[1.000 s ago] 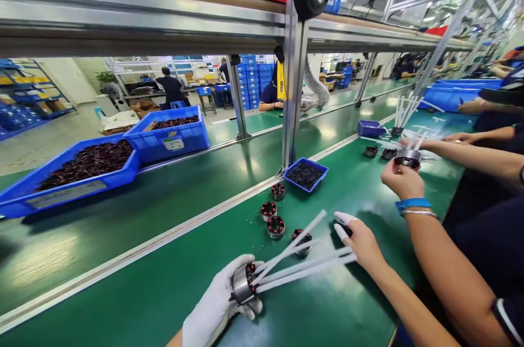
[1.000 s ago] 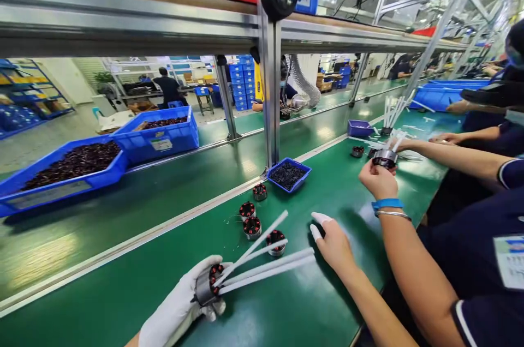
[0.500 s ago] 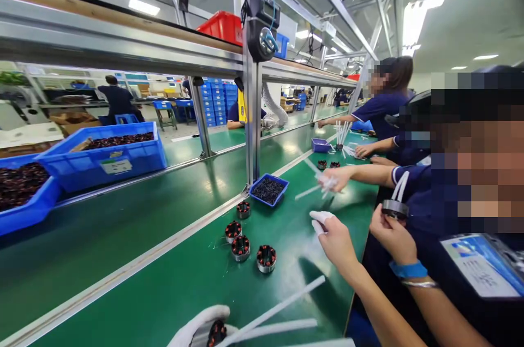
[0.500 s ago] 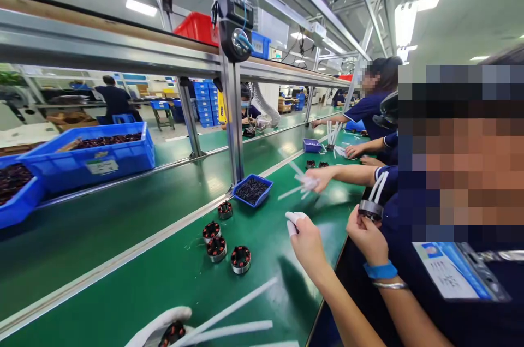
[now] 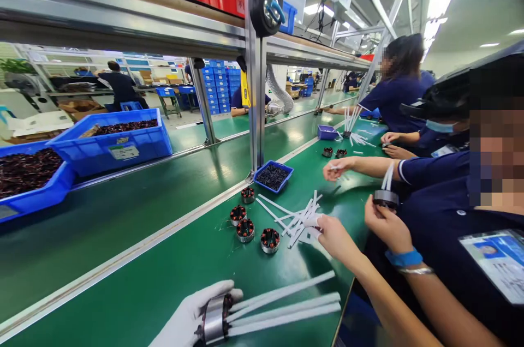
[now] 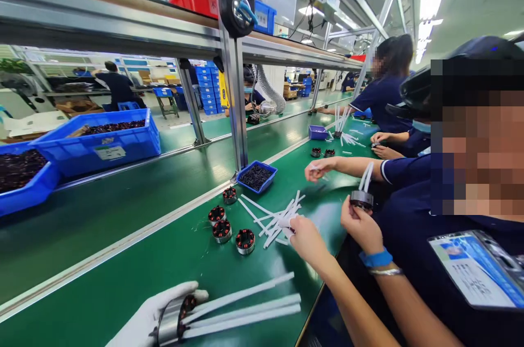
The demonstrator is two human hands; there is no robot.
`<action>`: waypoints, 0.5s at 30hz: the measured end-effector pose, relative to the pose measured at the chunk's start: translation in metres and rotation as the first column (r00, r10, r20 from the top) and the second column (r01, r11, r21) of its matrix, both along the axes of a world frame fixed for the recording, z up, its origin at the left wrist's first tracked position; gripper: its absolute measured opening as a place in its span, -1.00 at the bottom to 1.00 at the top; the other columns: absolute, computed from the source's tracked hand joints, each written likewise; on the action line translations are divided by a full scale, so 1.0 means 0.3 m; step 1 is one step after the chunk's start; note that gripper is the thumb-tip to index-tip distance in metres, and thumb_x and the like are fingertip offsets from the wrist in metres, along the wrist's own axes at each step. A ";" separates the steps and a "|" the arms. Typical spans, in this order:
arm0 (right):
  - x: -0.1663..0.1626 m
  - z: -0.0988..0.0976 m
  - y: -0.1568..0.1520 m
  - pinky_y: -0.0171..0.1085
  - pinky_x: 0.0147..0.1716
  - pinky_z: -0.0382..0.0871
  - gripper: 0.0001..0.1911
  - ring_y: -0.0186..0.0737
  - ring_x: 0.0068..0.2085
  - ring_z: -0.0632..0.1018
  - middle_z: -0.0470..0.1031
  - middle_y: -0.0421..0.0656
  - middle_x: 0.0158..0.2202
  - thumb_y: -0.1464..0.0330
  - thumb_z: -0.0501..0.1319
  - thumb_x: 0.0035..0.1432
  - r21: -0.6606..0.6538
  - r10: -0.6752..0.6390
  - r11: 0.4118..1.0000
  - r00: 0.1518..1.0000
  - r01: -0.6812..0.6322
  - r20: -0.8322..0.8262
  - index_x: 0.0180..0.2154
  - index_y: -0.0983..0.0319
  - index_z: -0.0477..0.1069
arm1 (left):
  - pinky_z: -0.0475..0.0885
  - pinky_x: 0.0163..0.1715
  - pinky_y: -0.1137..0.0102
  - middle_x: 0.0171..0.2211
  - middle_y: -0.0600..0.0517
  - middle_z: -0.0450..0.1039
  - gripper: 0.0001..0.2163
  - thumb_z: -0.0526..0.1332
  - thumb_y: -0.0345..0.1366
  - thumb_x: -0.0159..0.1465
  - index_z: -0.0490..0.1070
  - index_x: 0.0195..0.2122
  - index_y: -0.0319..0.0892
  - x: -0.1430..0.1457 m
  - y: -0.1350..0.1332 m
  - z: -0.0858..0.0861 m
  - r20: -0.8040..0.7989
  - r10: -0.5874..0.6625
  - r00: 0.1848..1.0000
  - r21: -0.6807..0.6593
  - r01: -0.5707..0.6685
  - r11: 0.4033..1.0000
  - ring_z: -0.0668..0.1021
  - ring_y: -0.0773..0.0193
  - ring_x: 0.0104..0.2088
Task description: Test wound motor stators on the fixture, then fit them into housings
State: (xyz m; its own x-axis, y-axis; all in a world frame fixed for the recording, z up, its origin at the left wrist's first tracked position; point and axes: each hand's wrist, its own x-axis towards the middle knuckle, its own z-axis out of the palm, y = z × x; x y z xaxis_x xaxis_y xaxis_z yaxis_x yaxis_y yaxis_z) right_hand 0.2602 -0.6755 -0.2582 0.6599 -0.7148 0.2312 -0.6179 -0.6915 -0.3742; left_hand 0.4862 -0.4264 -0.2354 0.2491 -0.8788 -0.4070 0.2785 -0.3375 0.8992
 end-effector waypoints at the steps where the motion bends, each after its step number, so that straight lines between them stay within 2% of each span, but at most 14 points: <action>1: 0.032 0.009 -0.011 -0.35 -0.34 0.27 -0.74 -0.25 -0.36 0.44 0.47 -0.12 -0.42 0.48 0.03 0.05 -0.019 0.005 1.000 1.000 -0.005 -0.010 -0.38 0.22 0.49 | 0.28 0.03 0.24 -0.09 -0.10 0.46 -0.55 0.30 -0.06 -0.04 0.42 -0.14 -0.16 0.001 -0.002 -0.001 0.026 0.005 1.000 0.006 -0.005 1.000 0.42 0.01 -0.02; 5: 0.209 0.035 -0.076 -0.36 -0.36 0.25 -0.80 -0.24 -0.32 0.46 0.47 -0.08 -0.36 0.47 0.06 0.05 -0.108 -0.086 0.992 0.982 0.069 -0.167 -0.37 0.25 0.47 | 0.37 -0.10 0.29 -0.11 -0.09 0.46 -0.56 0.30 -0.13 0.00 0.37 -0.09 -0.18 0.015 0.003 -0.026 0.131 -0.010 0.991 -0.011 0.012 1.000 0.47 0.06 -0.10; 9: 0.347 0.027 -0.133 -0.34 -0.39 0.26 -0.82 -0.20 -0.32 0.48 0.49 -0.02 -0.37 0.56 0.13 -0.07 -0.076 -0.114 0.992 0.952 0.096 -0.283 -0.40 0.30 0.46 | 0.41 -0.25 0.31 -0.11 -0.14 0.44 -0.50 0.30 -0.18 0.03 0.28 -0.01 -0.20 0.023 0.017 -0.058 0.062 -0.014 0.998 -0.077 0.019 0.997 0.50 0.11 -0.22; 12: 0.330 0.033 -0.126 -0.31 -0.37 0.29 -0.79 -0.18 -0.32 0.50 0.51 -0.02 -0.38 0.55 0.09 -0.01 -0.054 -0.105 0.994 0.958 0.094 -0.266 -0.36 0.30 0.46 | 0.41 -0.29 0.36 -0.11 -0.14 0.42 -0.54 0.30 -0.24 0.04 0.28 -0.03 -0.20 0.021 0.019 -0.070 -0.018 -0.025 1.000 -0.119 0.023 0.993 0.48 0.13 -0.20; 15: 0.222 0.071 -0.062 -0.28 -0.26 0.32 -0.72 -0.19 -0.25 0.50 0.52 -0.08 -0.26 0.46 0.02 0.11 -0.014 -0.012 1.000 0.999 0.011 -0.049 -0.19 0.23 0.44 | 0.39 -0.35 0.41 -0.13 -0.12 0.42 -0.59 0.28 -0.31 0.05 0.30 -0.05 -0.19 0.019 0.014 -0.072 -0.113 -0.059 0.992 -0.125 0.044 0.991 0.49 0.20 -0.27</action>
